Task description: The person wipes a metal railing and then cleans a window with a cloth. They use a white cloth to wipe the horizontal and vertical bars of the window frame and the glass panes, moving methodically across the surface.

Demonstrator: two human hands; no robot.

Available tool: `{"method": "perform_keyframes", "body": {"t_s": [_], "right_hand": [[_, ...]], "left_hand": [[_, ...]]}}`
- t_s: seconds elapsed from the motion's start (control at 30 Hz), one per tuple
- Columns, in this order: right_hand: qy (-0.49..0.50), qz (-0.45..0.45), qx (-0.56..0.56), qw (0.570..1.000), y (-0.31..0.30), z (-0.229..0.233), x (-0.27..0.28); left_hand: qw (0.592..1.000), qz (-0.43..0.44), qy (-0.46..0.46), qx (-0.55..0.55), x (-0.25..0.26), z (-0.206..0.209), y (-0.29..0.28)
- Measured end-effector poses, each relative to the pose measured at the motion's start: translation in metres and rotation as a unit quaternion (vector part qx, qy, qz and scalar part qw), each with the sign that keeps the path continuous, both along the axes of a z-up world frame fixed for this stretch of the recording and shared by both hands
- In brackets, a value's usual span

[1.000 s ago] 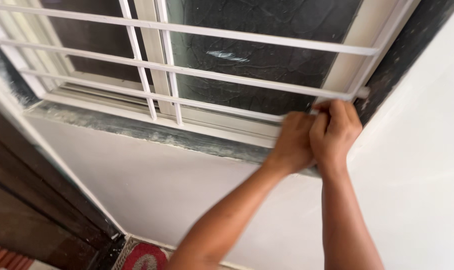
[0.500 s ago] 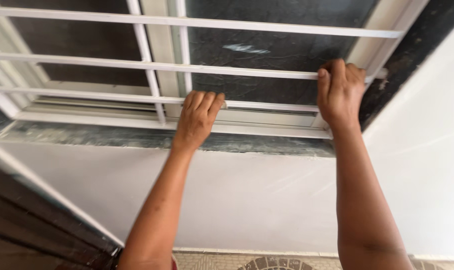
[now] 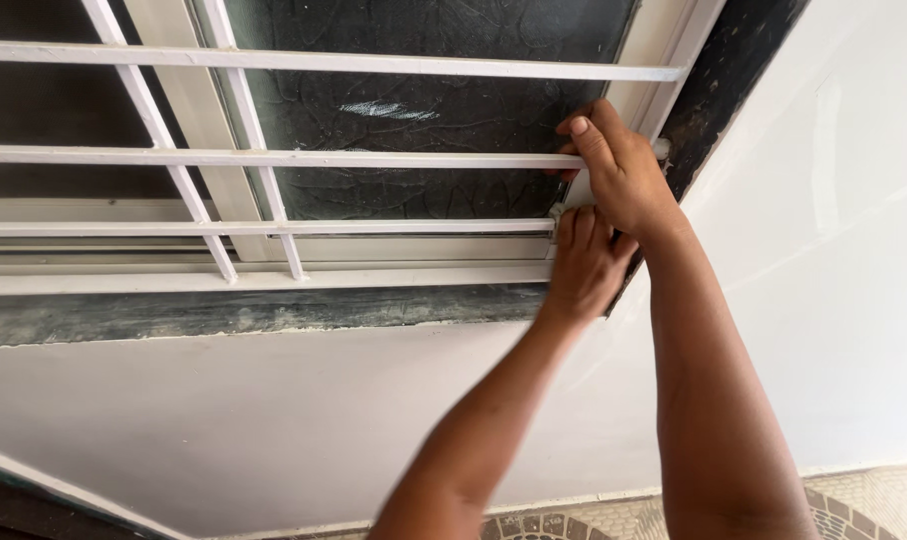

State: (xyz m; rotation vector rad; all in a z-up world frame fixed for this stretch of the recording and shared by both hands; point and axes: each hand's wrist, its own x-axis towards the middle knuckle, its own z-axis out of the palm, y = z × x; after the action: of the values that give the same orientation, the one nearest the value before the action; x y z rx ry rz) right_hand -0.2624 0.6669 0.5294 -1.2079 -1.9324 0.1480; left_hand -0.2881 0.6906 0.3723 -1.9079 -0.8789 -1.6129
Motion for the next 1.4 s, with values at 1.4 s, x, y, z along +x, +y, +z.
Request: {"method": "perform_keyframes", "body": {"t_s": [1.4], "right_hand": [[-0.017,-0.029,0.233,0.972,0.054,-0.032,-0.270]], "left_hand": [[0.983,0.018,-0.175,0.044,-0.326,0.066,-0.015]]}}
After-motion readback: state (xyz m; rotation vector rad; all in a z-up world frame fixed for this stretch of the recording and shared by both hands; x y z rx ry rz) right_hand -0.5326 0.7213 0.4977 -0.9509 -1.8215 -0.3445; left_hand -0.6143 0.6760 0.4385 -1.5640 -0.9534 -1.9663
